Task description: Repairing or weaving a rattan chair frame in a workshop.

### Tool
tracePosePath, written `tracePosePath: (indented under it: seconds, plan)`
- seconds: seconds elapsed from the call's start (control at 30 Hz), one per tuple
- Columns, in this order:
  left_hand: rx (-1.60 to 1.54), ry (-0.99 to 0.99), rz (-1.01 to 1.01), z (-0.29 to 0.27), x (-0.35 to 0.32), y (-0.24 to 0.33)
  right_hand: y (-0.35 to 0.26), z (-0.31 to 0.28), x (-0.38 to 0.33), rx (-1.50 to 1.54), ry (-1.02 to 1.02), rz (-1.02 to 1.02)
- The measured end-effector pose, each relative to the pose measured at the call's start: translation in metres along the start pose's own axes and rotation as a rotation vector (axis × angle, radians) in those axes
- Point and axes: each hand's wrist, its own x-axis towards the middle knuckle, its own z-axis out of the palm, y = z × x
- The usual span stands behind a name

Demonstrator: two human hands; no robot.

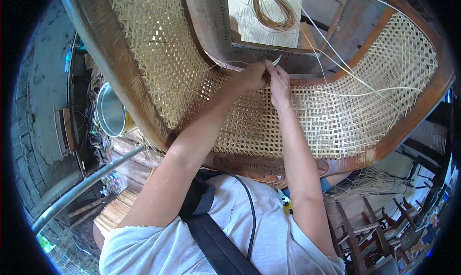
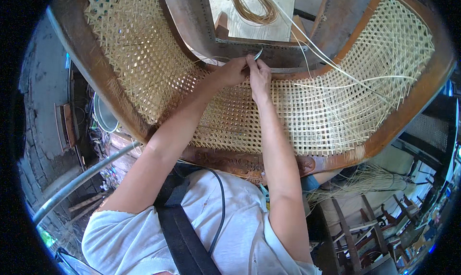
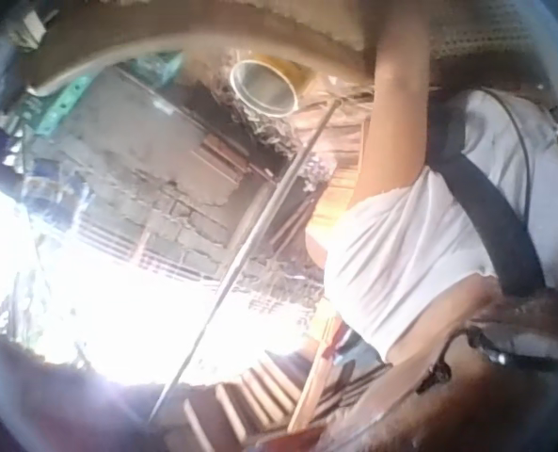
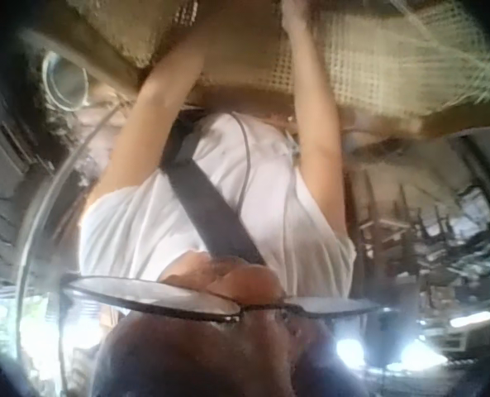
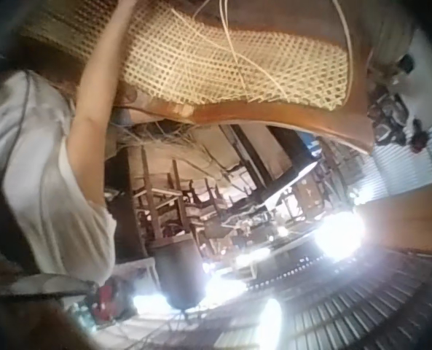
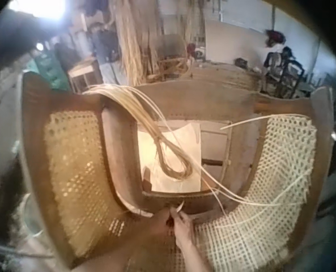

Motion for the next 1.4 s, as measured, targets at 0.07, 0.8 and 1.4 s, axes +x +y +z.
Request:
tracePosePath:
  seconds: [0.07,0.8,1.4]
  plan:
    - [0.104,-0.055,-0.045,-0.003,0.001,0.005,0.001,0.003,-0.001,0.028,0.141,-0.003]
    - [0.483,-0.469,-0.329,-0.038,0.021,-0.064,-0.029,0.012,0.014,-0.592,-0.537,0.923]
    - [0.565,-0.683,-0.397,-0.045,0.032,-0.029,-0.007,0.016,-0.007,-0.401,-0.304,0.765]
